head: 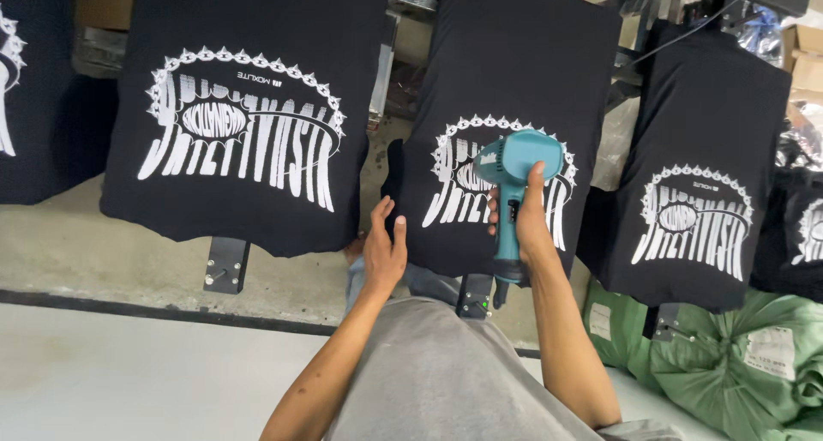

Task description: The person uses a handheld heat gun to apply heat to the printed designs on several black t-shirts laid out on a workbench. The person moves the heat gun over the graphics on each shirt in sequence.

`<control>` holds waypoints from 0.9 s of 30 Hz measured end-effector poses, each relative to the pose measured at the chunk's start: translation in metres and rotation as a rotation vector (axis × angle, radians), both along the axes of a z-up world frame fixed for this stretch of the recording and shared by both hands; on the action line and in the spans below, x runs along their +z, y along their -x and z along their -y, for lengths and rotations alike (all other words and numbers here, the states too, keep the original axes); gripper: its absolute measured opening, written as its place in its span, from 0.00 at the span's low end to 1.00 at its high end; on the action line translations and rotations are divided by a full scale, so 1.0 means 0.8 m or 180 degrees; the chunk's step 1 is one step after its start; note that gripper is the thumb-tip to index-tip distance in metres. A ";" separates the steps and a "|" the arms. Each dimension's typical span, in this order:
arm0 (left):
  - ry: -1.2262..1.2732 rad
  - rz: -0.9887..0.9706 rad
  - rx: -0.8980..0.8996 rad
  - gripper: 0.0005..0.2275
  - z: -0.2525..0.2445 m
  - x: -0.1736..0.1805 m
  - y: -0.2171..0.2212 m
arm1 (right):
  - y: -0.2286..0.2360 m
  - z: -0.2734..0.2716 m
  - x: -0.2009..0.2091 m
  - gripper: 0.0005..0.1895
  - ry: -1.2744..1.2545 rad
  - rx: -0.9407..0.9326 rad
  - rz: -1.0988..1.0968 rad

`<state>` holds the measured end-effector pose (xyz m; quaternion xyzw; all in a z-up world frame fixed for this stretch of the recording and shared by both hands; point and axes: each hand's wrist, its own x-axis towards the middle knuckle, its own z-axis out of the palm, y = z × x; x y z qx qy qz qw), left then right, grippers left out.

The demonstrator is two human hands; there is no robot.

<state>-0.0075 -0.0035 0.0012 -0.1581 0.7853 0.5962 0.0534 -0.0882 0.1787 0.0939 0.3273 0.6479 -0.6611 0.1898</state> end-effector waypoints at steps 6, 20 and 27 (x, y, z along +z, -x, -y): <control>0.0033 0.0010 -0.0021 0.19 0.005 -0.006 -0.007 | -0.014 0.009 0.014 0.49 0.0086 -0.0013 0.0082; 0.0106 -0.0619 0.0333 0.23 0.011 -0.013 -0.019 | -0.064 0.009 0.020 0.50 0.0084 -0.0082 0.0304; 0.0019 -0.0664 0.0285 0.23 0.010 -0.008 -0.015 | -0.088 0.012 0.021 0.51 0.0226 -0.0165 0.0319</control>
